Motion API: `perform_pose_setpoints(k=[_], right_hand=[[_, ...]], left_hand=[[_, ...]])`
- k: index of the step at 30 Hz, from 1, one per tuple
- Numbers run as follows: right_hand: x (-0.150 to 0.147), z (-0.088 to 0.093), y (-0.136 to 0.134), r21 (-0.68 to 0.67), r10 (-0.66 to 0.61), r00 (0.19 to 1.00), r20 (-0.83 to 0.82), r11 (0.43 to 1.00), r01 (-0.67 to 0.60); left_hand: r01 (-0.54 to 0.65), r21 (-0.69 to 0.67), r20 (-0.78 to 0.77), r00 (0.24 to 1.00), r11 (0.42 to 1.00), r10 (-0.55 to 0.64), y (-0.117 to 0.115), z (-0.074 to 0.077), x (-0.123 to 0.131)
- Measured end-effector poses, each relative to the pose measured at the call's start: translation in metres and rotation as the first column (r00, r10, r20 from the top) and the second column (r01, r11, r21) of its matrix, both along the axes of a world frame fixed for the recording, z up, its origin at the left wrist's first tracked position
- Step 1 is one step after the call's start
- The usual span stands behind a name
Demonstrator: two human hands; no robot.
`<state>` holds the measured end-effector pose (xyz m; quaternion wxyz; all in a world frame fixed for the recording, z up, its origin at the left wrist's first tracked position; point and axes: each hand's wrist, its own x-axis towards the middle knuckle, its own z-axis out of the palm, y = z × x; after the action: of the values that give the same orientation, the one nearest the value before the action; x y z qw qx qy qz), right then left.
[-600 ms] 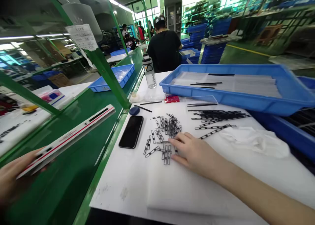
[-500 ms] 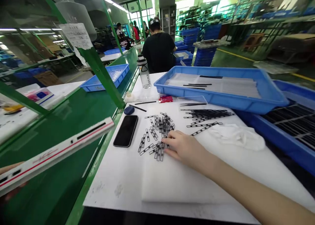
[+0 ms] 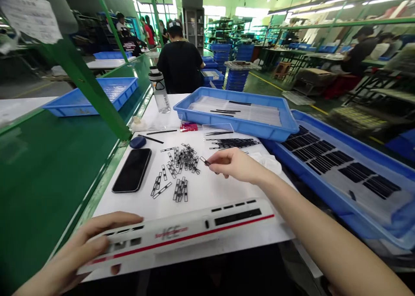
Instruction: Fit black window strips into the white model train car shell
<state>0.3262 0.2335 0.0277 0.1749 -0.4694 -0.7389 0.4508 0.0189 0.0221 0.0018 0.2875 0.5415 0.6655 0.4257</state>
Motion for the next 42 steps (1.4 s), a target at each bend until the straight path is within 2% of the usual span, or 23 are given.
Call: perform_pose_setpoints(k=[2,4,7,9,12,15,17,22,25,29,34,38,42], right_hand=[[0.021,0.014,-0.007,-0.021,-0.037,0.999,-0.034,0.999,0.036],[0.042,0.025,-0.017,-0.04,-0.062,0.995,-0.076,0.997,0.059],[0.063,0.036,-0.034,-0.103,-0.105,0.985,-0.139,0.991,0.091],[0.068,0.035,-0.045,-0.17,-0.134,0.976,-0.171,0.98,0.105],[0.065,0.023,-0.061,-0.277,-0.167,0.957,-0.237,0.956,0.098],[0.058,0.007,-0.071,-0.35,-0.189,0.936,-0.298,0.934,0.077],[0.055,-0.002,-0.073,-0.368,-0.181,0.926,-0.332,0.928,0.049],[0.047,-0.013,-0.072,-0.363,-0.167,0.89,-0.424,0.932,0.002],[0.039,-0.014,-0.076,-0.371,-0.259,0.867,-0.425,0.924,0.094],[0.025,-0.013,-0.097,-0.299,-0.459,0.793,-0.4,0.884,0.36],[-0.004,-0.019,-0.139,-0.161,-0.634,0.702,-0.324,0.768,0.619],[-0.023,-0.033,-0.16,-0.024,-0.636,0.705,-0.314,0.748,0.664],[-0.031,-0.041,-0.163,0.077,-0.656,0.685,-0.316,0.702,0.708]], left_hand=[[0.224,-0.145,0.239,0.953,0.964,-0.185,0.022,-0.001,0.01],[0.385,-0.214,0.348,0.889,0.898,-0.298,0.042,-0.004,0.018],[0.469,-0.253,0.393,0.849,0.846,-0.353,0.065,-0.01,0.035],[0.51,-0.274,0.424,0.825,0.815,-0.374,0.073,-0.013,0.05],[0.538,-0.308,0.422,0.817,0.785,-0.394,0.08,-0.012,0.068],[0.475,-0.342,0.326,0.869,0.81,-0.372,0.083,-0.009,0.078],[0.456,-0.349,0.291,0.883,0.819,-0.368,0.084,-0.008,0.08],[0.461,-0.35,0.326,0.876,0.816,-0.355,0.084,-0.006,0.077],[0.446,-0.359,0.329,0.882,0.82,-0.337,0.083,-0.008,0.073],[0.504,-0.319,0.368,0.846,0.803,-0.386,0.082,-0.015,0.067],[0.667,-0.209,0.557,0.682,0.715,-0.473,0.08,-0.025,0.064],[0.707,-0.191,0.656,0.608,0.681,-0.448,0.08,-0.027,0.063],[0.724,-0.161,0.687,0.57,0.67,-0.451,0.081,-0.027,0.062]])
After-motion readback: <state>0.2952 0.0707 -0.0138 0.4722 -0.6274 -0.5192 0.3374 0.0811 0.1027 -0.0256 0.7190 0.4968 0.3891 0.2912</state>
